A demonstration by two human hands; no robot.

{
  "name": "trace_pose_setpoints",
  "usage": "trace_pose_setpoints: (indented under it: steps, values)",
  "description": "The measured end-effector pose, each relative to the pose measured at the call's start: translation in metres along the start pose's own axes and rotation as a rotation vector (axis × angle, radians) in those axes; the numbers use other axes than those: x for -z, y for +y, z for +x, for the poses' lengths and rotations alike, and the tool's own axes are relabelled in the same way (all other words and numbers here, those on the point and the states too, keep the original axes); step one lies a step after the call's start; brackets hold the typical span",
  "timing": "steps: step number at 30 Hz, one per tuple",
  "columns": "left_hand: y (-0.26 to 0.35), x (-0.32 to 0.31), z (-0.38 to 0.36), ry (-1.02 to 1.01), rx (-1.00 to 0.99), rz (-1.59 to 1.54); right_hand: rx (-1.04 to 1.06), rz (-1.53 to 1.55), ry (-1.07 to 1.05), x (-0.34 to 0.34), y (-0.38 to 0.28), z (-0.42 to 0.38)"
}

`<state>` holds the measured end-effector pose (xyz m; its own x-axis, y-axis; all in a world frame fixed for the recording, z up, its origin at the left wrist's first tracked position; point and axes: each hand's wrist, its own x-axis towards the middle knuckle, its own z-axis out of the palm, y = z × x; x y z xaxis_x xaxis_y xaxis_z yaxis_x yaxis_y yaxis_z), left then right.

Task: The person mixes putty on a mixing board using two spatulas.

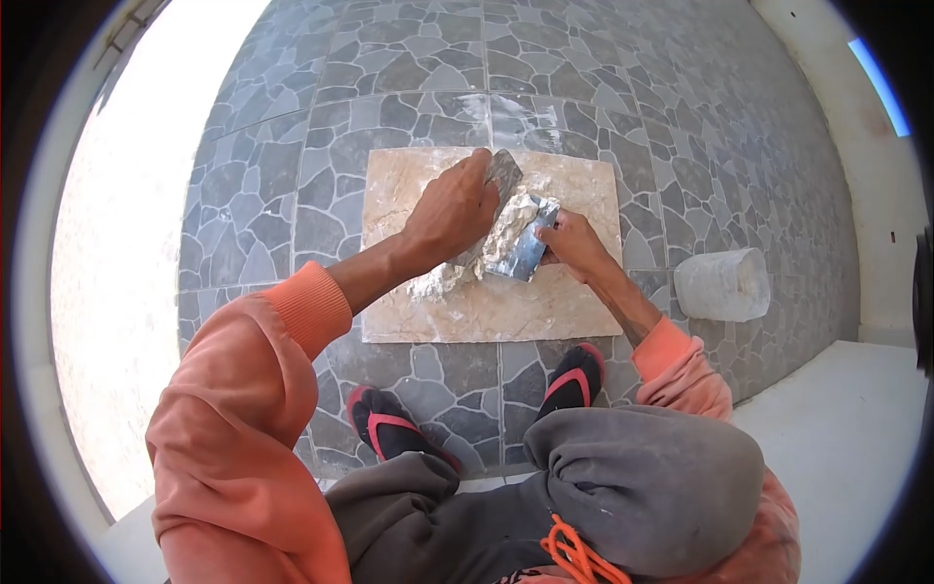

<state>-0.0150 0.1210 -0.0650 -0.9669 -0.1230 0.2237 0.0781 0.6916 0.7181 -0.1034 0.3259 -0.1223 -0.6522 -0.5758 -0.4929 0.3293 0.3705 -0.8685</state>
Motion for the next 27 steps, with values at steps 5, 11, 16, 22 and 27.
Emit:
trace_pose_setpoints:
  steps: [5, 11, 16, 22, 27]
  values:
    - [-0.006, -0.033, -0.002, 0.001, 0.057, 0.018, -0.034, -0.007, -0.047, -0.019, -0.041, 0.002]
    - [-0.025, -0.012, 0.008, 0.002, 0.085, 0.157, 0.043, 0.064, -0.077, -0.001, -0.061, -0.007]
    - [-0.036, -0.004, 0.007, -0.033, 0.118, 0.155, -0.178, -0.119, 0.037, 0.108, -0.019, 0.035]
    - [-0.041, 0.017, 0.010, 0.030, 0.124, 0.132, -0.256, -0.336, 0.012, 0.147, 0.019, 0.084]
    - [-0.034, 0.029, 0.010, 0.051, 0.195, 0.116, -0.146, -0.319, -0.150, 0.099, 0.035, 0.116]
